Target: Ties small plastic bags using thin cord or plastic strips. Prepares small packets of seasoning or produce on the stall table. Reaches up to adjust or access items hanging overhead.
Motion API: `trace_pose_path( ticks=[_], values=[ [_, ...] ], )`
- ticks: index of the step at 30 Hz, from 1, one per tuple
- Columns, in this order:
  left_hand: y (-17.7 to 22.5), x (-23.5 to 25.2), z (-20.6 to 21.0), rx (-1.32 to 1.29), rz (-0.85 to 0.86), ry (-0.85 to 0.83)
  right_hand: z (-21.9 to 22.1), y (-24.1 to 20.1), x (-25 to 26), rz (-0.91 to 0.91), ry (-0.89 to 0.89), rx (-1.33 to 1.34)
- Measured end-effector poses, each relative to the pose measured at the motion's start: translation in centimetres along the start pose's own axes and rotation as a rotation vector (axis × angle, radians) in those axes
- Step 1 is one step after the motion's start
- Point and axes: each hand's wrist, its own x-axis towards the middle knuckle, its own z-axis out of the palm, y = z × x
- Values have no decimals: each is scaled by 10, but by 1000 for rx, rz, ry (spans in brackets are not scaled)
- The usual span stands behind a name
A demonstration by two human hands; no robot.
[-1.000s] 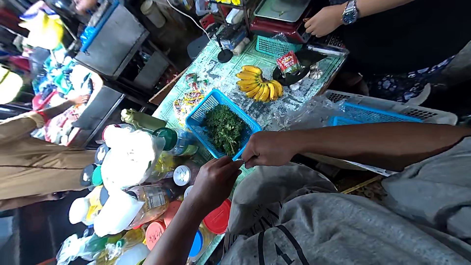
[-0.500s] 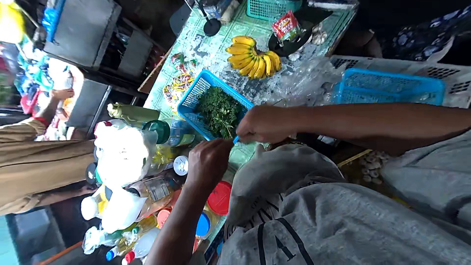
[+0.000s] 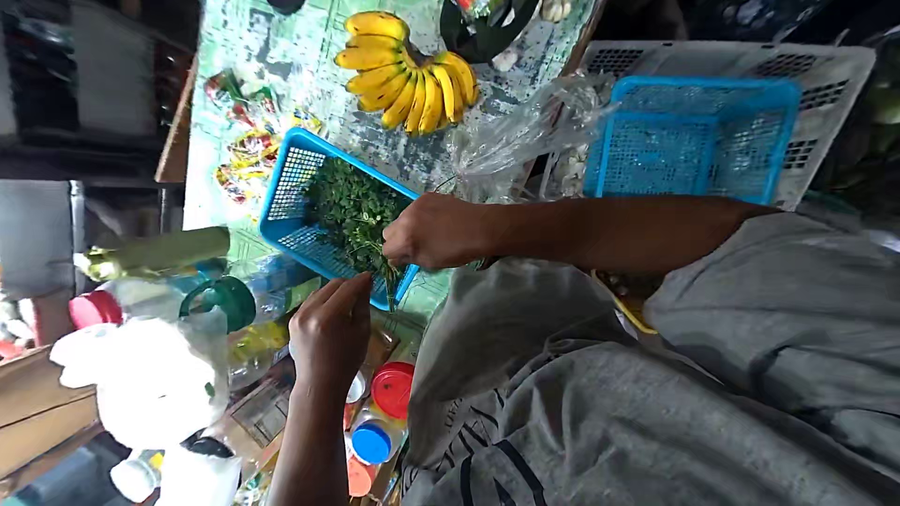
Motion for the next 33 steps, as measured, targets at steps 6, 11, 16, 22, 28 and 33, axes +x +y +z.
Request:
trace_pose_path(
  ticks=[6, 11, 16, 22, 28, 33],
  values=[
    [-22, 35, -15, -481, -180, 130, -17, 35, 20, 164, 86, 310],
    [-39, 58, -16, -727, -339, 354, -83, 72, 44, 530, 519, 962],
    [1, 75, 36, -745, -435, 128, -101, 61, 55, 727, 657, 1231],
    [28, 78, 89, -749, -576, -69, -91, 38, 64, 612, 707, 1250],
    [24, 75, 108, -1016, -675, 30, -80, 27, 75, 493, 593, 1178],
    [18, 61, 104, -1667, -801, 98, -84, 36, 75, 376, 541, 1044]
  ],
)
